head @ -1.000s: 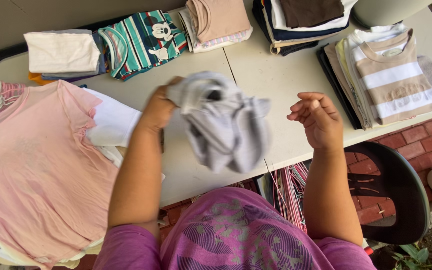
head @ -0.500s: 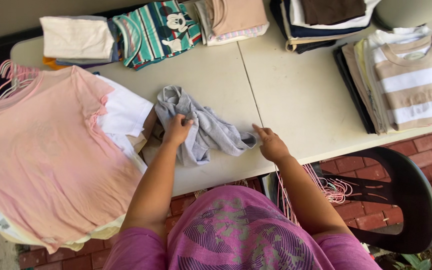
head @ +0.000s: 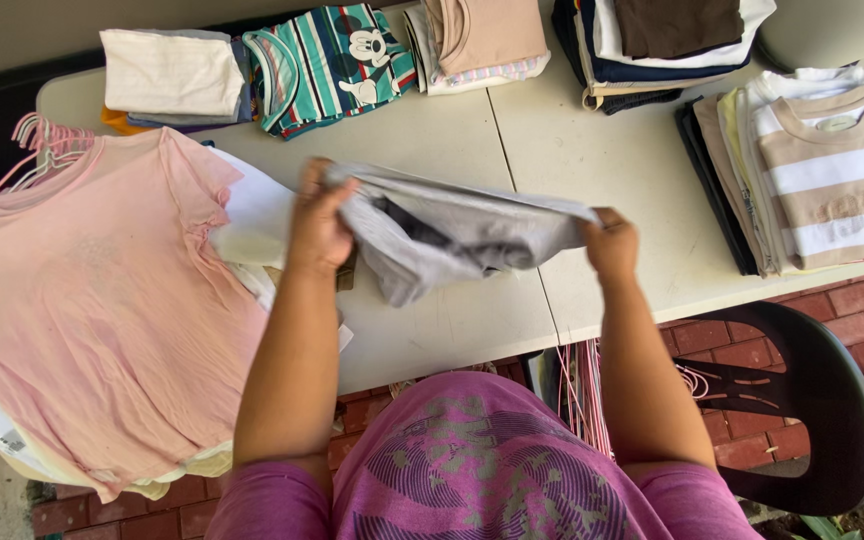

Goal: The person folds several garments on a table, including a striped shirt, a gray t-shirt, a pink t-shirt, and a white tank top. Each item is smoothed, folded into a compact rectangle, and stacked on the table.

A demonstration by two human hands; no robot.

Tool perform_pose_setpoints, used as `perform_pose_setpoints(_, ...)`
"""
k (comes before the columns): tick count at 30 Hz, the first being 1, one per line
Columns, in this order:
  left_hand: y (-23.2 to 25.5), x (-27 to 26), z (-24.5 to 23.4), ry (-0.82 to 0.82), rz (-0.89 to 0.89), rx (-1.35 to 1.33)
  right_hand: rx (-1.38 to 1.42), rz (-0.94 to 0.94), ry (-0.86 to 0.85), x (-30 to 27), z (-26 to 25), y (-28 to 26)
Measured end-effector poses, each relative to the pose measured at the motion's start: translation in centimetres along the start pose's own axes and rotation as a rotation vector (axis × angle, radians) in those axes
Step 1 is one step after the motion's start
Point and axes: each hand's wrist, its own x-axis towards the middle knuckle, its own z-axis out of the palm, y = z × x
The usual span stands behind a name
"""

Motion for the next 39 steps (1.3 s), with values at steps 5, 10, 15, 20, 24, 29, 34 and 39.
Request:
perform_pose_setpoints(5,6.8,-3.3,2.8,0.118,0.560,0.125,0.357,-0.028,-0.190,-0.3,-5.6,-8.9)
perform_pose_setpoints(10,2.9,-1.6,-4.4,0.523,0.662,0.598,0.918,0.018,-0.417,-1.2,-1.5,-13.2)
perform_pose_setpoints(15,-4.7,-4.0,-17.0,0.757,0.325,1.101,0.682,0.090,-0.841,-4.7,5.5,-8.2)
perform_pose_setpoints(20,-7.0,-7.4,-20.9,0.600,0.347,1.385,0.357,0.253,-0.800,-6.3,7.2,0.6)
perform_pose_setpoints(24,-6.4,-7.2,-19.0,0.648,0.160,1.225,0.159,0.212,-0.811,-7.0,8.5,5.1)
perform_pose_setpoints(29,-6.3,-8.1,-17.5,0.582,0.217,1.289,0.185,0.472,-0.731,-9.7,12.7,6.4)
perform_pose_setpoints(34,-6.3,-8.8,-16.5,0.583,0.185,1.293,-0.203,-0.193,-0.596,-10.4,15.4,5.2)
perform_pose_setpoints(39,-5.6,-9.7,-15.9,0.584,0.118,1.340,0.250,0.640,-0.812,-9.1,16.5,4.1)
